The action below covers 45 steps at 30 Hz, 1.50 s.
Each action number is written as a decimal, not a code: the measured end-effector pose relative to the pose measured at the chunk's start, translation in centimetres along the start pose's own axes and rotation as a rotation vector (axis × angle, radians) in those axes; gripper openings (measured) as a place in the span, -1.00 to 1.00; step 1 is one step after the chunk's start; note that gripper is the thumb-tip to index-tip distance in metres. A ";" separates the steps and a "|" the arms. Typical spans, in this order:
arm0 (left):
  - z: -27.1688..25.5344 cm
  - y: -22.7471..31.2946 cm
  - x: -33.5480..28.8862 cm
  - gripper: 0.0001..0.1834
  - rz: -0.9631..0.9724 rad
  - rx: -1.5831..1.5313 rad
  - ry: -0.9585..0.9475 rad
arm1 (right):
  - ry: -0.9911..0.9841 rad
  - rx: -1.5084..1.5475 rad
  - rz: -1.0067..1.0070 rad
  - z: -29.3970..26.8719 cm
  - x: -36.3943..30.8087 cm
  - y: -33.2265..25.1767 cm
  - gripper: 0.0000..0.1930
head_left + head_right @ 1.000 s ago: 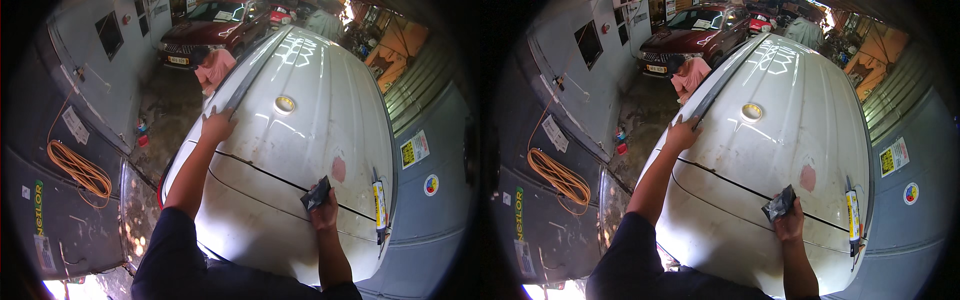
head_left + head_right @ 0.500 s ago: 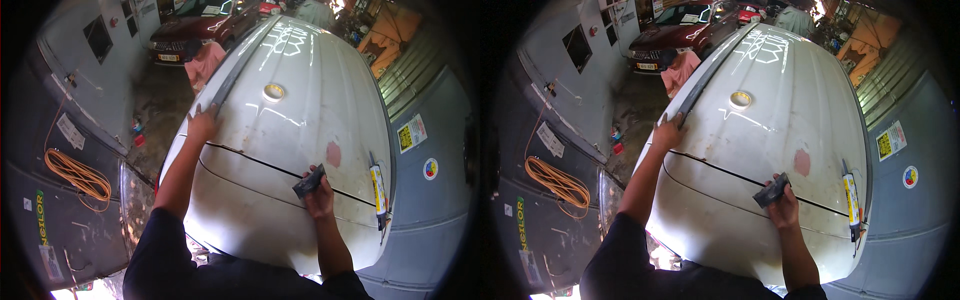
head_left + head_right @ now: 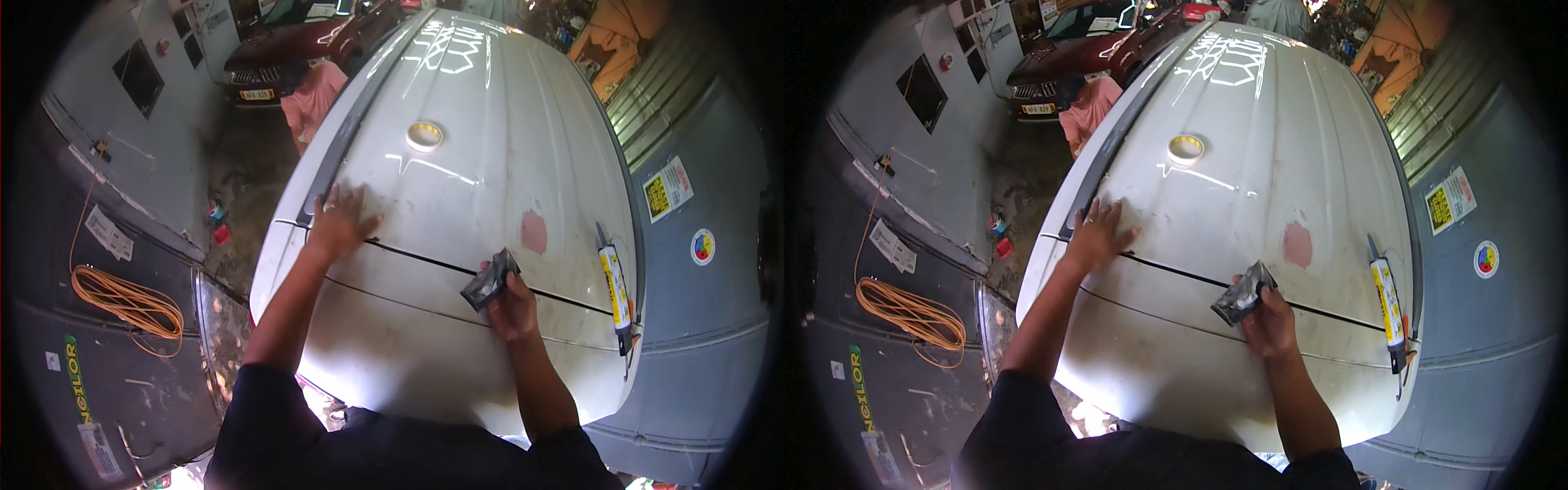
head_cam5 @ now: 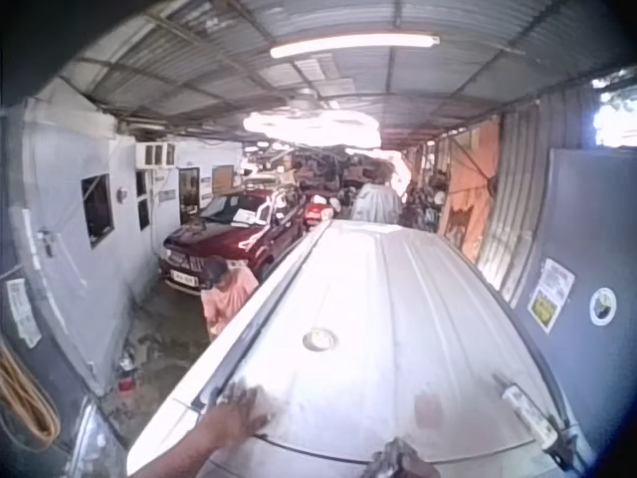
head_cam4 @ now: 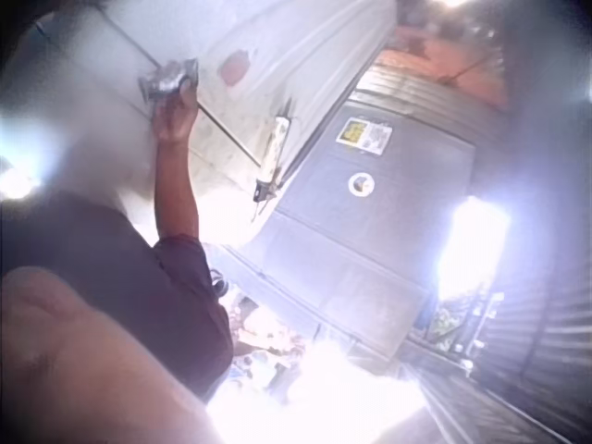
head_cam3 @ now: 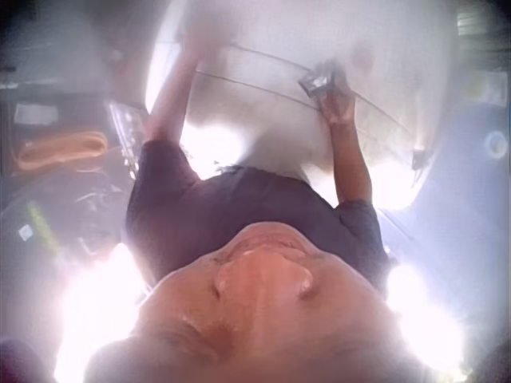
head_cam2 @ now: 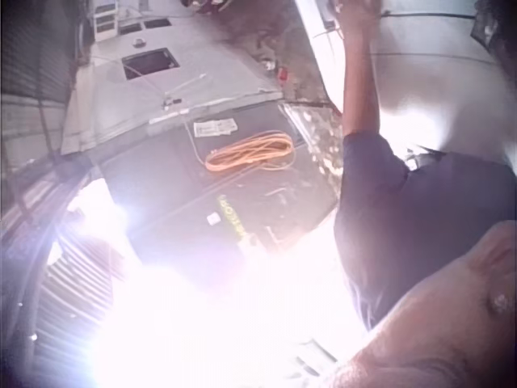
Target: Sanding the exterior roof of a white vehicle using a sanding block.
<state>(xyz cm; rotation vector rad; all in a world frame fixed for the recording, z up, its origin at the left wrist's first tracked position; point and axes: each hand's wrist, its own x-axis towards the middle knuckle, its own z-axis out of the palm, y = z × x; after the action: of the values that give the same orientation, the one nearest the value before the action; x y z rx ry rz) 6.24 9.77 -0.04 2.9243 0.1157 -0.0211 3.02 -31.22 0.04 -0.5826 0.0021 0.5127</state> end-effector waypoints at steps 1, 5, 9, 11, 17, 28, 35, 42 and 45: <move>0.9 0.4 -0.6 -0.02 -0.002 0.002 -0.008 | 0.005 0.005 0.004 0.2 0.3 0.0 -0.49; 1.6 2.7 -0.8 0.00 -0.049 0.018 0.100 | 0.018 -0.035 -0.034 0.2 0.8 0.3 -0.50; 2.8 7.3 2.8 0.04 -0.036 0.154 0.142 | -0.015 -0.043 0.003 0.8 0.3 0.1 -0.50; 3.9 10.4 3.5 0.08 -0.018 0.112 0.214 | -0.033 -0.055 0.008 -0.3 0.4 0.1 -0.51; 4.0 16.7 0.7 0.06 0.226 -0.309 0.202 | 0.095 -0.049 -0.112 -0.2 -0.8 -0.3 -0.51; 0.1 -7.5 1.8 -0.40 -0.355 -0.666 0.858 | -0.453 -1.882 -0.699 8.3 3.0 -3.4 -0.45; 1.7 -8.1 2.0 -0.41 -0.324 -0.690 0.815 | -0.456 -1.930 -0.544 13.0 12.3 4.4 -0.74; 2.3 -8.4 2.5 -0.40 -0.344 -0.694 0.824 | -0.536 -1.985 -0.127 13.4 18.9 8.4 -0.72; 2.5 -8.7 2.7 -0.39 -0.356 -0.676 0.811 | -0.576 -1.975 -0.154 12.6 20.1 10.4 -0.69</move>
<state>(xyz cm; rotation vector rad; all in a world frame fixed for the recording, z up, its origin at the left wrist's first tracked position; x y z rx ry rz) 8.24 17.90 -4.40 2.0421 0.6215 0.9403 13.99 -7.85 2.25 -2.2947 -1.2060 0.3738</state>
